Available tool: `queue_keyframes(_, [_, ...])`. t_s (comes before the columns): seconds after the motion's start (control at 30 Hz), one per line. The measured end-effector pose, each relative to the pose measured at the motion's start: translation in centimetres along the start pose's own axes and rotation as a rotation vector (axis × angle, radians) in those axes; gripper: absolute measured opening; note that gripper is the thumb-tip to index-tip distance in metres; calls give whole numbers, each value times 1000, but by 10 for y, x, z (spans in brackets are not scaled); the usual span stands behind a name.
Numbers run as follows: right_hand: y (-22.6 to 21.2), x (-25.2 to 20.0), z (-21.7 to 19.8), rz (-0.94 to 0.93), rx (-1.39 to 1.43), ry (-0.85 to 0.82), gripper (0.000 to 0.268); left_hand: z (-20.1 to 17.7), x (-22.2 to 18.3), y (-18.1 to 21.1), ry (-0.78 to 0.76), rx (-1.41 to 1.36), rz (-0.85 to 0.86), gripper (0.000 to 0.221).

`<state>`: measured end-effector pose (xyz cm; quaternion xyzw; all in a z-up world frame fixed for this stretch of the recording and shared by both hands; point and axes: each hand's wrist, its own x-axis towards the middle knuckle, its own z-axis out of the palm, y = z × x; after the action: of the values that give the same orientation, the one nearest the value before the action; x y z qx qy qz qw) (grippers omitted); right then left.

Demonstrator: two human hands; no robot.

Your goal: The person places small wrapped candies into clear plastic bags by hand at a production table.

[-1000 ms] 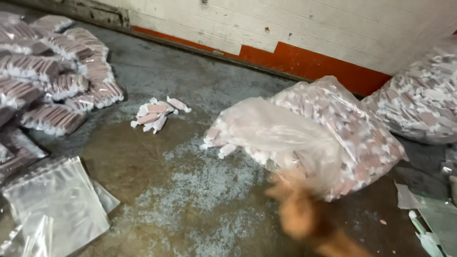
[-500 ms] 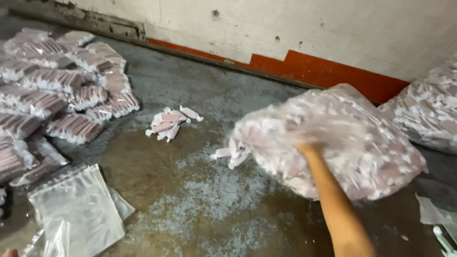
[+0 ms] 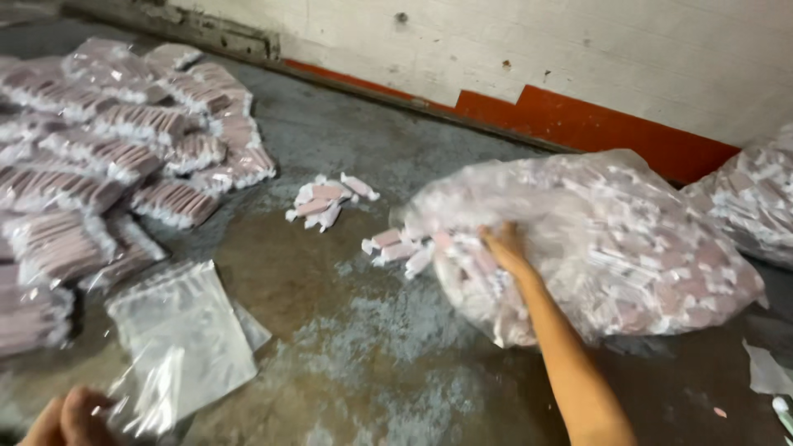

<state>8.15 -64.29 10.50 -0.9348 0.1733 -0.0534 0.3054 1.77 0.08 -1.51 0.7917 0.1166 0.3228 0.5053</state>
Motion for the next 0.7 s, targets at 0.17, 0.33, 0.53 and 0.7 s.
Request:
queue_keyframes(0.17, [-4,7,-11,117,229,-39,71,-9,5,-16,-74,120,64,42])
queue_keyframes(0.33, [-10,33,22,150,-205,-105,72,-33,7,54,-146,124,47,29])
queue_keyframes(0.53, [-77,0,55,-279,280,-195,72,-43,7,83,-256,142,53,21])
queue_keyframes(0.7, [-165,-104,49,-142,97,-262,40,-46,12,94,-217,155,95,29])
